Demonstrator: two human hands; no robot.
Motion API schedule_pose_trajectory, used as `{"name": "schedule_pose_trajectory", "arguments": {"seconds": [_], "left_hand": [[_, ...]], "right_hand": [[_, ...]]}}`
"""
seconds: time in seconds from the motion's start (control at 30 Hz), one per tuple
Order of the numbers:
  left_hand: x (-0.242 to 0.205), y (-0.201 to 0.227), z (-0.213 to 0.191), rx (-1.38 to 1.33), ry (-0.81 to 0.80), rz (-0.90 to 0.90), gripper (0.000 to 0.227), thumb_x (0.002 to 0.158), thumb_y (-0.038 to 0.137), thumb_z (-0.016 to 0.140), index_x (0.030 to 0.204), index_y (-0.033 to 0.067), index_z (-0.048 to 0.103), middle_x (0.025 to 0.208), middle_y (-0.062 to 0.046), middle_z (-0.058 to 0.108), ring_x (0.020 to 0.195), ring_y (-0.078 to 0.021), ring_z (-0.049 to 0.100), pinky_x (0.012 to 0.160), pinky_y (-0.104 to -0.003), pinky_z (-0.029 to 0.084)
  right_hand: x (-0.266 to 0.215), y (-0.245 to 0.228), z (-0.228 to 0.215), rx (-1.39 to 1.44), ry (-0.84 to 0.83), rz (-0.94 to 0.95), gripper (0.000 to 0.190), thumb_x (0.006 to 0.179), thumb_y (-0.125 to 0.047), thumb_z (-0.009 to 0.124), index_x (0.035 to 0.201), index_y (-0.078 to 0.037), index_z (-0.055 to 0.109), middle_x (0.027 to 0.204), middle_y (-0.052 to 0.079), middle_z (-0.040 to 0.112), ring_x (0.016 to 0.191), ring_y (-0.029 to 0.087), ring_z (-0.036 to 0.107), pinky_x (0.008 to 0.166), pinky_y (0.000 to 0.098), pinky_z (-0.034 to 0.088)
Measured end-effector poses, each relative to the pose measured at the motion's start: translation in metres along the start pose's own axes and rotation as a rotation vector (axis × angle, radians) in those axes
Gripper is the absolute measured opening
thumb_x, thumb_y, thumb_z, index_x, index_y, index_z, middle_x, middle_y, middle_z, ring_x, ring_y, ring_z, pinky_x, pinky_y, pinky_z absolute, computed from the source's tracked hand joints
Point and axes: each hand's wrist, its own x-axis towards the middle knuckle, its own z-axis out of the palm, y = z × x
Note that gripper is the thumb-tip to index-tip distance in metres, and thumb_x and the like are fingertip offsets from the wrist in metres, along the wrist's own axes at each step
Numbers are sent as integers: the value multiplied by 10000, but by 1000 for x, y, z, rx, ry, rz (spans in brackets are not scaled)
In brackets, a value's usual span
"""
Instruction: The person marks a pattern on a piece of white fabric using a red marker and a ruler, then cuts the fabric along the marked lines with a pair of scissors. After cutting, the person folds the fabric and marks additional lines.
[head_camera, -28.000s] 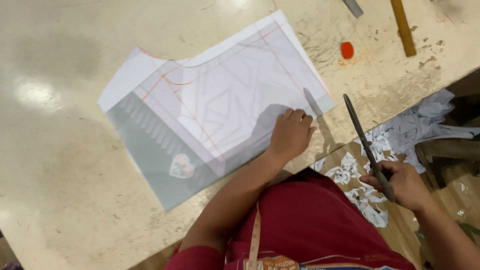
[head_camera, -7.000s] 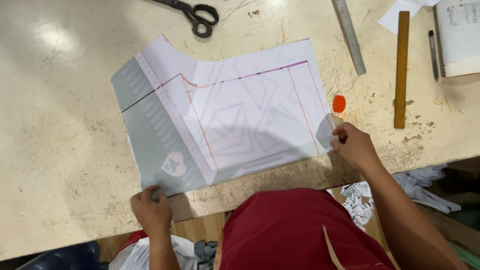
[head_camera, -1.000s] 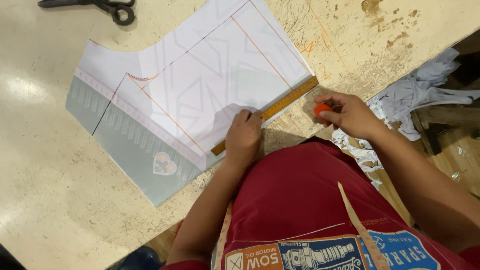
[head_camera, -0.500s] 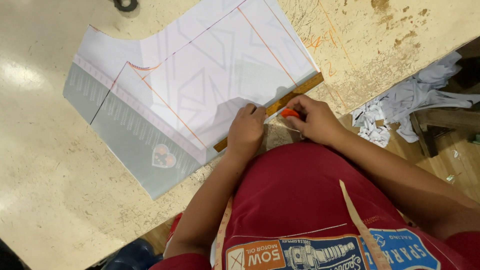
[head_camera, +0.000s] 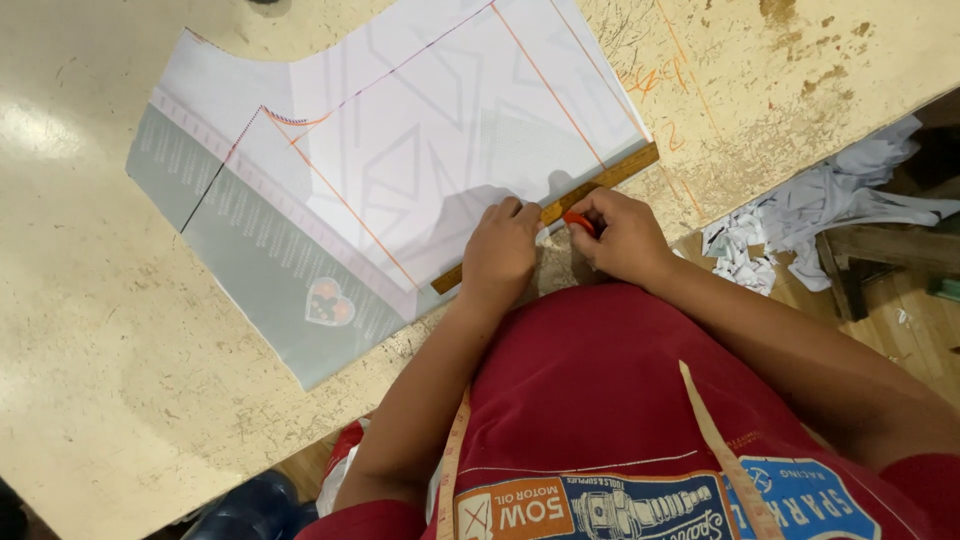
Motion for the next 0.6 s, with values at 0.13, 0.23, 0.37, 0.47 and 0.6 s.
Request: {"name": "schedule_pose_trajectory", "arguments": {"seconds": [0.13, 0.23, 0.37, 0.47, 0.6], "left_hand": [[3, 3, -9, -37, -24, -27, 255, 1080, 256, 485, 1047, 84, 670, 889, -104, 577, 846, -284, 622, 717, -375, 514], [5, 5, -14, -18, -58, -37, 220, 1054, 254, 516, 1053, 90, 663, 917, -107, 588, 877, -312, 640, 751, -391, 543], [8, -1, -12, -67, -74, -61, 213, 1047, 242, 534, 1071, 82, 673, 942, -123, 601, 886, -332, 646, 766, -417, 552], [4, -12, -29, -201, -65, -99, 229, 1041, 264, 557, 1113, 83, 677, 993, -155, 607, 929, -402, 651, 801, -471, 562], [-35, -35, -75, -175, -53, -155, 253, 1037, 317, 604, 1145, 113, 708, 1007, -128, 628, 981, -381, 688, 845, -440, 581]], "right_hand": [[2, 1, 2, -16, 14, -14, 223, 893, -129, 781, 1077, -15, 730, 808, 169, 684, 805, 355, 705, 685, 414, 568], [7, 1, 1, -72, 30, -35, 222, 885, -163, 800, 1075, -57, 752, 798, 155, 679, 814, 351, 709, 673, 415, 570], [2, -27, -36, -79, -100, 66, 216, 810, -192, 800, 981, -65, 761, 721, 168, 680, 739, 354, 694, 644, 460, 539], [-8, -30, -65, 68, 1, 95, 258, 820, -110, 812, 1060, -30, 761, 767, 187, 678, 716, 287, 655, 613, 406, 515], [-19, 14, -75, 232, 86, 182, 272, 877, -28, 798, 1134, 30, 730, 859, 207, 688, 667, 237, 617, 579, 351, 511]]}}
